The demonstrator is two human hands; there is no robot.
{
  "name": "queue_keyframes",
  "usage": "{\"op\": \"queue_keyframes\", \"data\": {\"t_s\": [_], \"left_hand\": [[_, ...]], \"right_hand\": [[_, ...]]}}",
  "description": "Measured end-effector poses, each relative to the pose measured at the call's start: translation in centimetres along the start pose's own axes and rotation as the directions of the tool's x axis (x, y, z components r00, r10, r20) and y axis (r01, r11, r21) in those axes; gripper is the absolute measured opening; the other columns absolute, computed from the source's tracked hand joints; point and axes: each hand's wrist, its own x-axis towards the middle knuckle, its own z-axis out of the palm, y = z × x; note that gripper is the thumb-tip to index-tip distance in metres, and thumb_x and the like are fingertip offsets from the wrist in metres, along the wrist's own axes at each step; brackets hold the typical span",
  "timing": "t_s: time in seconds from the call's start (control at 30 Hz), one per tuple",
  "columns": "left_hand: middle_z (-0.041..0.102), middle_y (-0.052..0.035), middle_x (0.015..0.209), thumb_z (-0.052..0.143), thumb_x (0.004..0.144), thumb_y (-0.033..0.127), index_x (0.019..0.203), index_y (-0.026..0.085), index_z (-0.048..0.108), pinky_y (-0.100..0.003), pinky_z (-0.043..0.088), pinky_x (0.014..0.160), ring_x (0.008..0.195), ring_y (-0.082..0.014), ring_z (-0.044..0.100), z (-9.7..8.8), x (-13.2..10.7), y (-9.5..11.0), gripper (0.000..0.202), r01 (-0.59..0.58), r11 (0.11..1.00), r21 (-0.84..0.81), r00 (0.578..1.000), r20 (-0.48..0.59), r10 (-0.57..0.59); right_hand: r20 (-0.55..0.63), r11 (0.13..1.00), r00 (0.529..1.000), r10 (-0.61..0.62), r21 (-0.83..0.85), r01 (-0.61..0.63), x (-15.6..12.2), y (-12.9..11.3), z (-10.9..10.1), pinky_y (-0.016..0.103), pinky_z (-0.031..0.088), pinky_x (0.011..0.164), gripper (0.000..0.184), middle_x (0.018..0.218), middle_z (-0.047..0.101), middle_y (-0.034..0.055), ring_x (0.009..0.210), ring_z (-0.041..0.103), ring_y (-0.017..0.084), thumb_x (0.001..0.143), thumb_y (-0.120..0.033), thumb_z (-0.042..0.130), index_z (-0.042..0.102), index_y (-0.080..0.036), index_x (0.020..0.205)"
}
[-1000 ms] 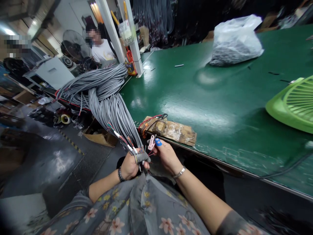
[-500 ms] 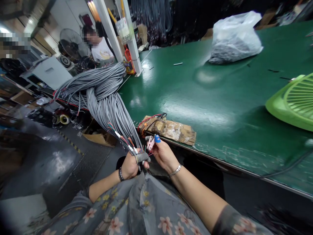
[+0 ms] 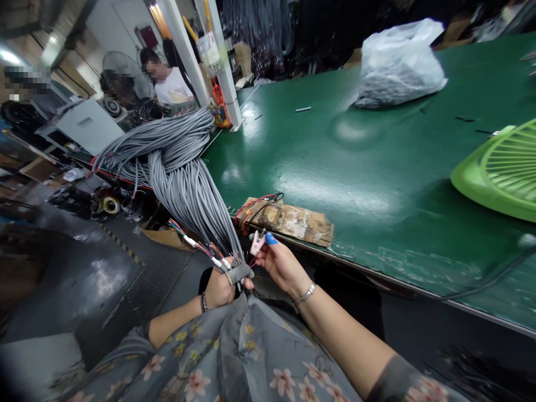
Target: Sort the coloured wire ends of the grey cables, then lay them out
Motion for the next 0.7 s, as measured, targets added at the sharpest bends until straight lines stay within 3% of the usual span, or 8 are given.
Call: {"op": "queue_keyframes", "data": {"t_s": [0.13,0.33,0.57,0.7], "left_hand": [[0.058,-0.0019,0.045,0.075,0.061,0.042,0.062,0.012,0.064,-0.023,0.039,0.044,0.041,-0.0111,0.051,1.0,0.2,0.1,0.032,-0.088,0.996,-0.024,0.993,-0.079,0.086],[0.054,-0.0014,0.042,0.071,0.064,0.045,0.052,0.014,0.06,-0.023,0.039,0.047,0.043,-0.011,0.05,1.7,0.7,0.3,0.036,-0.138,0.99,-0.002,0.986,-0.095,0.137],[0.055,-0.0013,0.043,0.069,0.066,0.04,0.054,0.014,0.061,-0.023,0.039,0.048,0.043,-0.0104,0.049,0.9,1.1,-0.7,0.029,-0.121,0.991,0.061,0.987,-0.102,0.127],[0.056,-0.0016,0.045,0.07,0.064,0.04,0.057,0.014,0.062,-0.023,0.039,0.049,0.044,-0.0107,0.049,0.7,0.9,-0.6,0.028,-0.091,0.992,0.093,0.991,-0.09,0.099]], "right_hand": [[-0.026,0.999,0.999,-0.047,0.0,0.047,0.1,0.2,0.0,0.024,0.043,0.055,0.039,0.067,0.061,0.0006,0.06,0.052,0.012,0.062,-0.053,0.078,0.066,-0.018,0.074],[0.105,0.995,0.993,0.057,0.081,-0.066,0.2,0.6,0.1,0.027,0.04,0.042,0.038,0.065,0.058,-0.0007,0.052,0.049,0.014,0.069,-0.056,0.071,0.063,-0.02,0.076],[-0.02,0.994,1.0,-0.012,0.106,0.014,0.8,0.8,-0.1,0.025,0.045,0.055,0.038,0.07,0.062,0.0005,0.058,0.051,0.011,0.059,-0.05,0.081,0.067,-0.018,0.075],[-0.004,0.996,1.0,0.018,0.088,-0.018,0.5,0.8,0.2,0.027,0.044,0.053,0.033,0.07,0.061,0.0001,0.056,0.05,0.013,0.069,-0.051,0.073,0.067,-0.021,0.081]]}}
